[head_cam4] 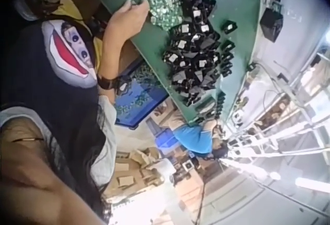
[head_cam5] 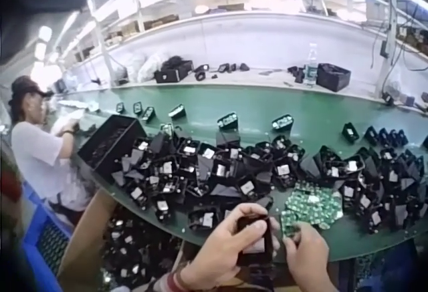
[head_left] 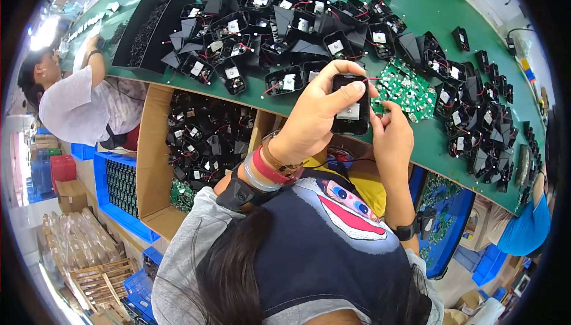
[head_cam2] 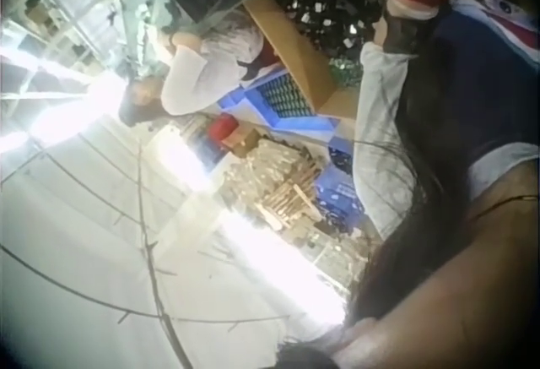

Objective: Assembling electronic circuit boards into black plastic housings on a production line.

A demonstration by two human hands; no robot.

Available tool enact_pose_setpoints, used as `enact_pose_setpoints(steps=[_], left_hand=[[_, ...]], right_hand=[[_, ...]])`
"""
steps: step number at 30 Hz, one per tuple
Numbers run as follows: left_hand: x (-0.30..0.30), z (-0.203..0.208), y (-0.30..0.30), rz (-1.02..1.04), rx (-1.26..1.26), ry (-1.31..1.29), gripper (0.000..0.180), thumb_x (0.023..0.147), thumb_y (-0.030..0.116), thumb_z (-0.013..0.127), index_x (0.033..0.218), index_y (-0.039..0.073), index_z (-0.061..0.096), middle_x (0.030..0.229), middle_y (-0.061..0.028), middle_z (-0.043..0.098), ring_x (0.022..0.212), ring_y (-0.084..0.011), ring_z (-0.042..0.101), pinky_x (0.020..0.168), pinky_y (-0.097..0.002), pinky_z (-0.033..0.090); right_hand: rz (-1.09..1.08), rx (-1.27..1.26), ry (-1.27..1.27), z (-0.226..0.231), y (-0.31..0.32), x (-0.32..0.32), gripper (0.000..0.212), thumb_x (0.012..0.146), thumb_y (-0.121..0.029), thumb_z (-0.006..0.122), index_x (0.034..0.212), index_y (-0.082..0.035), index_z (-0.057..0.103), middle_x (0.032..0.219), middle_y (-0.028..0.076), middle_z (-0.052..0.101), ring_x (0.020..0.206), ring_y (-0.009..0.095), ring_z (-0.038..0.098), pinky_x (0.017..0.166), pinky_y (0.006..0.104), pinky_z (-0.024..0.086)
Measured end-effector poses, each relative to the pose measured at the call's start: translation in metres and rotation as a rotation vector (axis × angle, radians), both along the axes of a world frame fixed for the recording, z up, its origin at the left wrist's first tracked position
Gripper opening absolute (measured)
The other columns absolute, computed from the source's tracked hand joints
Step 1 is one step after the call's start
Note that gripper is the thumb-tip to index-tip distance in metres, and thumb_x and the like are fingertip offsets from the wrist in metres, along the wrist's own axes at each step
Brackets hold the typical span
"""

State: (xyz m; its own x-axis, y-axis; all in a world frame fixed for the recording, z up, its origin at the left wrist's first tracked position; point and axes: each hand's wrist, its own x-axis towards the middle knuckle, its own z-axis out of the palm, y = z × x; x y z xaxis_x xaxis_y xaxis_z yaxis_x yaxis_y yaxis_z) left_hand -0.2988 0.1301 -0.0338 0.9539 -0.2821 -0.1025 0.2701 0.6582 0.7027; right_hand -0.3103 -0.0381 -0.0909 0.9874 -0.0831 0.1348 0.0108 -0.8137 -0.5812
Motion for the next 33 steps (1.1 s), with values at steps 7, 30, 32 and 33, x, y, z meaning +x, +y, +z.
enact_pose_setpoints(steps=[7,30,32,33], left_hand=[[0.003,0.000,-0.006,-0.056,-0.023,-0.013,0.023,0.091,0.009,0.047,0.113,0.002,0.046,0.095,-0.0108,0.057,0.074,-0.0209,0.063,0.062,-0.0360,0.057],[0.003,0.001,-0.024,0.022,0.357,-0.311,0.009,0.090,0.011,0.056,0.096,0.004,0.058,0.087,0.0017,0.056,0.073,-0.0040,0.053,0.064,-0.0169,0.044],[-0.001,0.010,-0.023,0.001,0.371,-0.265,0.009,0.089,0.010,0.057,0.095,0.004,0.059,0.086,0.0028,0.056,0.074,-0.0028,0.051,0.064,-0.0171,0.042],[-0.002,0.013,-0.023,-0.027,0.379,-0.220,0.009,0.088,0.010,0.057,0.094,0.004,0.060,0.085,0.0039,0.056,0.075,-0.0015,0.049,0.064,-0.0174,0.041]], right_hand=[[0.000,-0.214,-0.034,0.012,0.005,-0.005,0.022,0.079,-0.015,0.067,0.095,-0.006,0.055,0.088,0.011,0.055,0.081,0.028,0.057,0.067,0.0383,0.046],[0.160,1.363,0.062,0.091,-0.007,-0.004,0.044,0.084,-0.006,0.062,0.125,-0.001,0.044,0.095,0.005,0.062,0.072,0.006,0.057,0.054,0.0153,0.041],[0.171,1.344,0.015,0.085,-0.005,-0.004,0.044,0.084,-0.006,0.062,0.124,-0.001,0.044,0.094,0.005,0.062,0.073,0.006,0.058,0.058,0.0153,0.043],[0.176,1.320,-0.038,0.084,-0.005,-0.004,0.044,0.084,-0.005,0.063,0.124,-0.001,0.044,0.094,0.005,0.062,0.074,0.006,0.058,0.061,0.0152,0.044]])
